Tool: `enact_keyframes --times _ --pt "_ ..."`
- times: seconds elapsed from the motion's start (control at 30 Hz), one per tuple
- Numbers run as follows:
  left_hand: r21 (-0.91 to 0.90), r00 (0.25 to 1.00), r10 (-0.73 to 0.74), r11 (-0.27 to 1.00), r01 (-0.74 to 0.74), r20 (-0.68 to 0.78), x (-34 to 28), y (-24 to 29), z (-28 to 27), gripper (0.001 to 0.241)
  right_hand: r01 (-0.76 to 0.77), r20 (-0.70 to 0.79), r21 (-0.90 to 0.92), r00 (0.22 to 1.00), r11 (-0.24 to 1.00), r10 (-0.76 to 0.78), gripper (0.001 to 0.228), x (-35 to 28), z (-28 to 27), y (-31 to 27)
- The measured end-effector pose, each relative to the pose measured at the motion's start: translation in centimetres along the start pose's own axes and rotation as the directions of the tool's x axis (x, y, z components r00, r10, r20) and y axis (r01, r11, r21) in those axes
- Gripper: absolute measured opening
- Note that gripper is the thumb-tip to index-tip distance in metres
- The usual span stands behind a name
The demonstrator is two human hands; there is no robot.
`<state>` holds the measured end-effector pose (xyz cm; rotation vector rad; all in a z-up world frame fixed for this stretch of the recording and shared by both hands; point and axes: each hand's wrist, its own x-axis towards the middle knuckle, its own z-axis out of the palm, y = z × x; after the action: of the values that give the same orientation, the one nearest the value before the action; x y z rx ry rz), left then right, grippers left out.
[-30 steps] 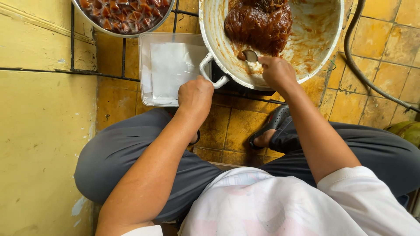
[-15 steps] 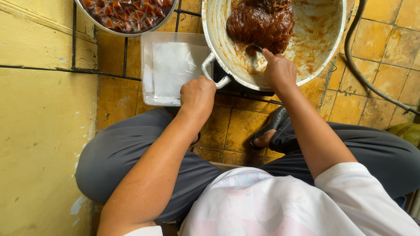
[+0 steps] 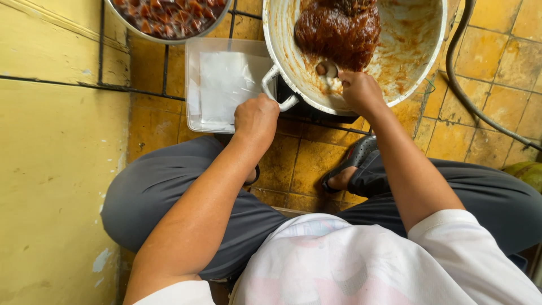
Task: Scooping brown filling from a pot onto plastic wrappers and adding small toppings
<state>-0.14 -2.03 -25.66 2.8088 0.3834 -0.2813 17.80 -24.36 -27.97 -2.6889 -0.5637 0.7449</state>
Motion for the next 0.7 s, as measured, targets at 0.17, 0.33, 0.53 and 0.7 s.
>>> enact_keyframes --times 0.17,0.33,0.53,0.7 --pt "0.026 0.978 0.029 0.999 -0.035 0.204 -0.4 0.4 -5.0 0.017 -0.165 0.141 0.647 0.985 0.744 0.095 0.039 -2.7 -5.2 -2.6" --pt "-0.01 0.972 -0.011 1.0 0.014 0.237 0.0 -0.1 -4.6 0.019 -0.152 0.14 0.393 0.985 0.907 0.105 0.023 0.6 -3.4 0.3" --pt "0.041 0.959 -0.025 0.999 0.014 0.282 -0.1 0.7 -4.5 0.02 -0.083 0.146 0.08 0.987 0.993 0.071 0.024 3.6 0.5 2.0" --pt "0.038 0.957 -0.033 0.999 0.023 0.289 0.3 1.0 -3.6 0.021 -0.094 0.159 -0.199 0.979 0.976 0.127 0.032 3.9 0.7 3.1"
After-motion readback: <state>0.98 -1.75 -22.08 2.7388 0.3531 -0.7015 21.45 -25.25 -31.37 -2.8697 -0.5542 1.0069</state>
